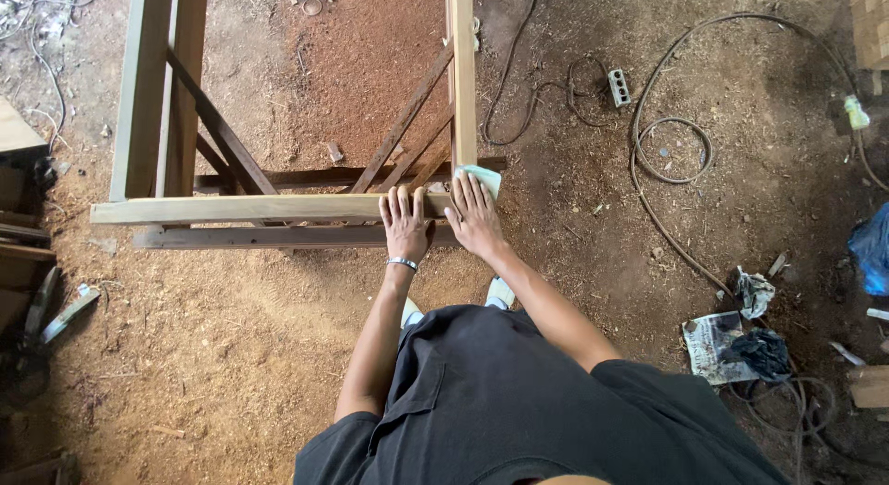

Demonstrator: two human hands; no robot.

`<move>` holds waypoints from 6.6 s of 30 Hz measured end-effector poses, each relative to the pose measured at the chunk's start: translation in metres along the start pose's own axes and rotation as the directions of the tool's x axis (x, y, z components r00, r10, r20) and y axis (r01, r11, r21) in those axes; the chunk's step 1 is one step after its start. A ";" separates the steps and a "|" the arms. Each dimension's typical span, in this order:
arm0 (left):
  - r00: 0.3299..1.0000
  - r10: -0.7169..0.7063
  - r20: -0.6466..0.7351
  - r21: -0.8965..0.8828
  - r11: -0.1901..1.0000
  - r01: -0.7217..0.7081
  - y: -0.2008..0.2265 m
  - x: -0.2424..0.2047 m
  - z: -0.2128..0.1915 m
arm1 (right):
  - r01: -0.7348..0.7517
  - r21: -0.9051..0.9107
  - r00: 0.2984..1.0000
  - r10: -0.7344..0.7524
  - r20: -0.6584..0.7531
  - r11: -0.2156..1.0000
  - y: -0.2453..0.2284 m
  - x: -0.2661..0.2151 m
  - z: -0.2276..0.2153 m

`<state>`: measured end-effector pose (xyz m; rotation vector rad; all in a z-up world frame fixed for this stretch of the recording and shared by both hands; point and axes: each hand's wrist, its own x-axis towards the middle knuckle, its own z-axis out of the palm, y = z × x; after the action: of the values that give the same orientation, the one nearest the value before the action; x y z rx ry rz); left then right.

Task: The person is using a piece of sandpaper to smooth the surfaces and edges of a large wooden frame, moving the sandpaper back and forth along the wood by hand.

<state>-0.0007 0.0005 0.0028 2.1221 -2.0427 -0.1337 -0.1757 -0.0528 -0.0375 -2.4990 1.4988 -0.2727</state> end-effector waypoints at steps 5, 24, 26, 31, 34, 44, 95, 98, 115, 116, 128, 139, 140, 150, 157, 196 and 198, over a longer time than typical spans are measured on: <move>1.000 0.003 0.029 -0.014 1.000 -0.003 -0.001 0.001 -0.006 | -0.014 -0.042 1.000 0.015 0.019 0.999 0.003 0.026 0.000; 0.998 0.043 -0.042 -0.043 0.998 -0.045 -0.004 -0.001 -0.003 | -0.011 -0.030 1.000 0.011 -0.018 0.999 0.006 0.031 0.015; 0.999 0.033 -0.026 -0.032 0.999 -0.034 -0.004 -0.004 -0.006 | 0.001 0.005 1.000 -0.001 -0.012 1.000 0.002 0.018 0.014; 0.999 0.027 -0.019 -0.029 0.999 -0.027 -0.003 0.000 -0.005 | 0.010 -0.034 1.000 -0.011 -0.014 0.999 -0.001 0.003 0.009; 0.999 0.033 -0.027 -0.021 0.999 -0.034 -0.003 0.001 -0.001 | -0.021 -0.086 0.999 0.024 0.034 0.996 0.008 0.029 0.013; 1.000 0.016 0.016 -0.037 0.999 -0.015 -0.002 0.002 -0.004 | 0.042 -0.057 0.998 -0.044 -0.040 0.998 0.005 -0.003 0.007; 1.000 0.006 -0.005 -0.054 0.999 -0.006 -0.001 -0.001 -0.007 | 0.050 -0.020 0.996 -0.048 0.071 0.999 0.004 0.015 0.003; 0.999 -0.001 0.039 -0.060 0.998 0.004 0.001 -0.001 -0.011 | 0.021 -0.059 0.995 -0.015 0.099 0.998 0.009 0.038 0.004; 0.999 -0.002 0.037 -0.058 0.998 0.004 0.002 -0.002 -0.010 | -0.036 -0.126 0.994 0.049 0.101 0.991 -0.003 0.048 -0.010; 0.999 -0.003 0.044 -0.051 0.999 0.005 0.002 -0.002 -0.009 | -0.043 -0.075 0.993 0.050 0.106 0.996 -0.005 0.039 -0.009; 0.999 0.004 0.033 -0.047 0.999 -0.003 -0.001 0.000 -0.002 | -0.025 -0.123 0.999 0.031 0.045 0.992 0.009 0.053 0.011; 0.999 -0.010 0.040 -0.031 0.999 0.011 0.000 0.000 -0.003 | 0.000 -0.058 0.999 0.003 0.047 0.998 0.007 0.021 0.007; 0.999 -0.010 0.042 -0.030 0.999 0.011 0.000 -0.001 -0.004 | -0.014 -0.067 0.998 0.019 0.066 0.998 0.009 0.033 0.009; 0.999 0.007 -0.039 -0.056 0.998 -0.009 0.001 -0.001 -0.002 | 0.011 -0.004 0.999 -0.011 0.034 1.000 -0.002 0.003 -0.005; 1.000 -0.004 0.014 -0.056 0.998 0.005 0.002 -0.001 -0.002 | 0.004 -0.080 0.999 -0.001 0.035 0.997 0.011 0.049 0.003; 0.982 0.182 -0.050 0.081 0.981 -0.177 0.114 0.009 -0.014 | -0.470 0.872 0.719 0.633 0.287 0.139 0.166 -0.154 -0.060; 0.971 0.224 -0.078 -0.038 0.973 -0.228 0.107 -0.009 -0.006 | -0.482 0.845 0.766 0.580 0.278 0.231 0.166 -0.144 -0.065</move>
<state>-0.1047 0.0062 0.0295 1.8226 -2.1961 -0.0682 -0.3999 -0.0071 -0.0273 -1.0310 1.5353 -0.8127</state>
